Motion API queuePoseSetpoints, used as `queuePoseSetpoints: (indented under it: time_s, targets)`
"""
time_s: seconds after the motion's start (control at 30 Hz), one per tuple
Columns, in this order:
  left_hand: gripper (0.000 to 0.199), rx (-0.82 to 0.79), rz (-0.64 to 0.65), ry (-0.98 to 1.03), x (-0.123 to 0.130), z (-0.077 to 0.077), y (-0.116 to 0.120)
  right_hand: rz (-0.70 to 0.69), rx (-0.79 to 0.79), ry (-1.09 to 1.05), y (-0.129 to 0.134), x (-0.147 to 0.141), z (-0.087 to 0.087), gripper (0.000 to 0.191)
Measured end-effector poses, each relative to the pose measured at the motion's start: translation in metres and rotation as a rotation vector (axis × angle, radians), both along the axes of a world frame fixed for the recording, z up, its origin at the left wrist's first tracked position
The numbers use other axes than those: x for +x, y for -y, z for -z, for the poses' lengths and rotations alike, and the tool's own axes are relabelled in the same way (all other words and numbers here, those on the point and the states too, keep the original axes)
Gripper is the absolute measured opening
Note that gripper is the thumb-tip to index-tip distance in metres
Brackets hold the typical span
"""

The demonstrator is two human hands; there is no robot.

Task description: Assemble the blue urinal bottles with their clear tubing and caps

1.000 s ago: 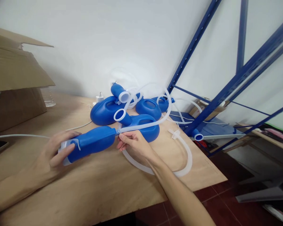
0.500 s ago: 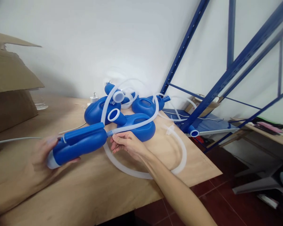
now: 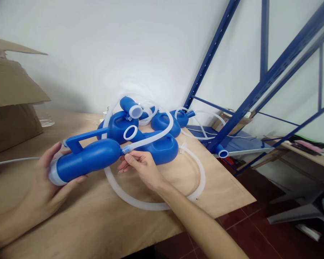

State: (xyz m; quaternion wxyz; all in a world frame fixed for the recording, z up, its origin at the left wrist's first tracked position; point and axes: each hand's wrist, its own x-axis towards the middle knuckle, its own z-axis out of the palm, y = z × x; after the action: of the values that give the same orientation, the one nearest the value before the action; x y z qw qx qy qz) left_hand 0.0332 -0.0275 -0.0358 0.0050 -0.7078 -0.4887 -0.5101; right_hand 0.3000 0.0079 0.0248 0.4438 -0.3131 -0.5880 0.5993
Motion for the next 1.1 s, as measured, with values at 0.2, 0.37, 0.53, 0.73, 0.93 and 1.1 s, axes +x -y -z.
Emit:
queuePoseSetpoints:
  time_s: [0.2,0.37,0.53,0.73,0.93,1.1]
  targets:
    - [0.085,-0.092,0.013,0.057,0.01,-0.01,0.012,0.108,0.165,0.049,0.006,-0.004,-0.001,0.037]
    - [0.078,-0.21,0.007,0.125,0.012,-0.012,0.013,0.201,0.272,0.047,0.005,-0.004,0.002,0.037]
    - [0.076,-0.217,0.001,0.148,0.012,-0.01,0.011,0.2,0.249,0.073,0.002,-0.002,0.001,0.04]
    - [0.077,-0.226,-0.004,0.18,0.016,-0.016,0.016,0.128,0.204,0.095,0.001,0.0,-0.001,0.042]
    - [0.077,-0.202,0.003,0.144,0.014,-0.023,0.017,0.057,0.156,0.135,-0.001,0.005,0.0,0.041]
    - [0.077,-0.195,0.027,0.118,0.009,-0.021,0.012,-0.011,0.141,0.168,-0.007,0.009,0.0,0.047]
